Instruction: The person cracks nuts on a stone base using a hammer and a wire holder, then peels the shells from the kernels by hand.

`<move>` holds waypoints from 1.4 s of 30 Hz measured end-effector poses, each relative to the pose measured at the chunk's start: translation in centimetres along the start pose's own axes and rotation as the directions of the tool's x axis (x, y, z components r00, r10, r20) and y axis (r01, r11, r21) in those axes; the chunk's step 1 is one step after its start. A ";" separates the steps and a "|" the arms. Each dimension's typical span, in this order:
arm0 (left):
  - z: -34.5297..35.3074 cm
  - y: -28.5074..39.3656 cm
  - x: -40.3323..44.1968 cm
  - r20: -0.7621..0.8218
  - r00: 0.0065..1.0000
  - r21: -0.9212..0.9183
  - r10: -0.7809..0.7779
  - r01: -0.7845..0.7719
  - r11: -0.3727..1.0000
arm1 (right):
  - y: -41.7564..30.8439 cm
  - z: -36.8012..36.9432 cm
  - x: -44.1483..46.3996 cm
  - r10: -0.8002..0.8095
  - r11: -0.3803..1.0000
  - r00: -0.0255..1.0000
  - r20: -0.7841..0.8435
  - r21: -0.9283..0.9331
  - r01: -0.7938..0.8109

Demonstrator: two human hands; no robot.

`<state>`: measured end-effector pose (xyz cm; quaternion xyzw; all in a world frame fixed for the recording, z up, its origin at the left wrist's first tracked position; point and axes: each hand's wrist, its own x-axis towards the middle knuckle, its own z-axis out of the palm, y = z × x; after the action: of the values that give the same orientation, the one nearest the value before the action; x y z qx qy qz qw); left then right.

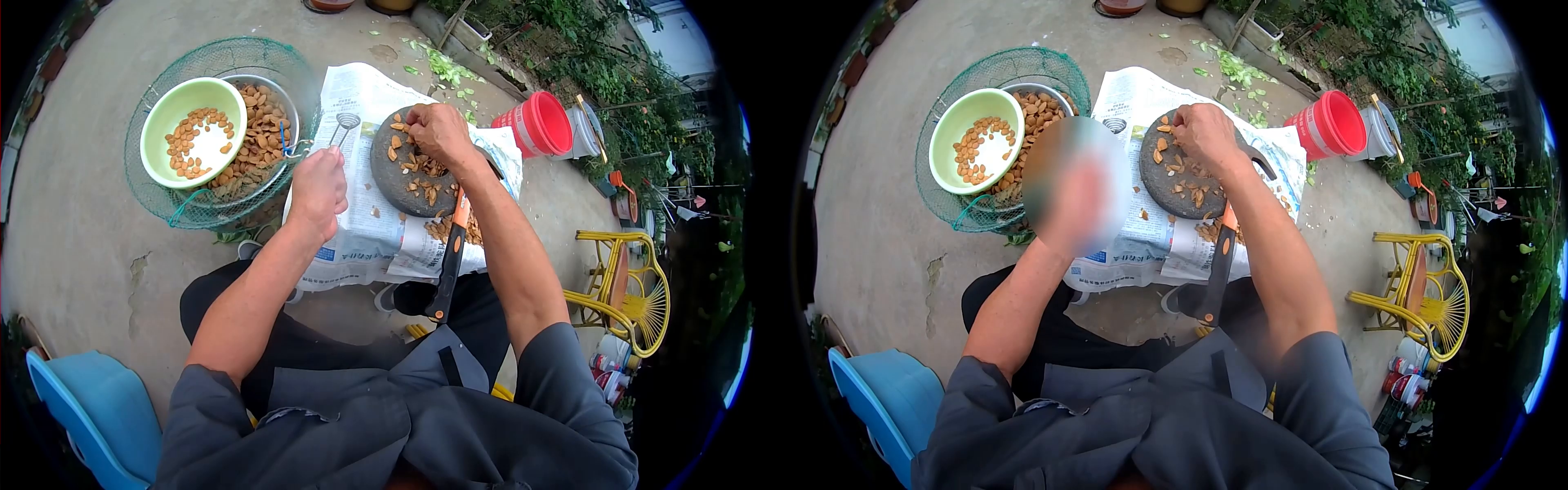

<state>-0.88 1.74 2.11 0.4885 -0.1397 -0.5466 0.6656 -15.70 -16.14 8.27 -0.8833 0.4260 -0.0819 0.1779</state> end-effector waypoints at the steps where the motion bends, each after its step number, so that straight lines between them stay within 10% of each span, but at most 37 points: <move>1: 0.0 0.1 0.0 -0.003 1.000 -0.001 -0.006 0.006 1.000 | -0.1 0.1 0.0 0.000 1.000 1.000 -0.003 0.021 0.000; 21: -0.9 0.4 0.2 0.007 0.998 0.005 0.064 -0.064 0.998 | -1.2 -0.8 0.0 0.110 0.993 0.992 -0.061 -0.027 -0.112; 27: 0.6 1.3 -1.9 -0.064 0.998 -0.152 0.013 -0.022 0.988 | -11.1 0.6 3.5 -0.120 0.943 0.993 -0.012 0.312 0.118; 32: 0.6 2.6 -2.0 -0.115 0.989 -0.202 -0.087 0.062 0.977 | -19.3 2.1 6.1 -0.214 0.802 0.930 -0.298 0.491 0.341; 35: 0.3 2.8 -2.0 -0.103 0.994 -0.133 -0.027 0.014 0.991 | -17.4 -0.6 3.6 -0.329 0.843 0.749 -0.575 0.179 0.507; 40: -1.0 0.5 0.1 0.019 0.994 -0.005 0.106 -0.106 0.994 | -5.1 -3.0 -8.7 -0.223 0.960 0.807 -0.547 -0.269 0.083; 42: -0.4 0.5 -0.6 0.027 0.994 0.007 0.104 -0.105 0.994 | -1.3 -1.1 -14.6 0.158 0.950 0.832 -0.532 -0.148 -0.275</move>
<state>-0.50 2.38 2.52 0.4761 -0.1762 -0.5168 0.6893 -24.19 -4.28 9.91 -0.7890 0.5619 -0.2464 -0.0321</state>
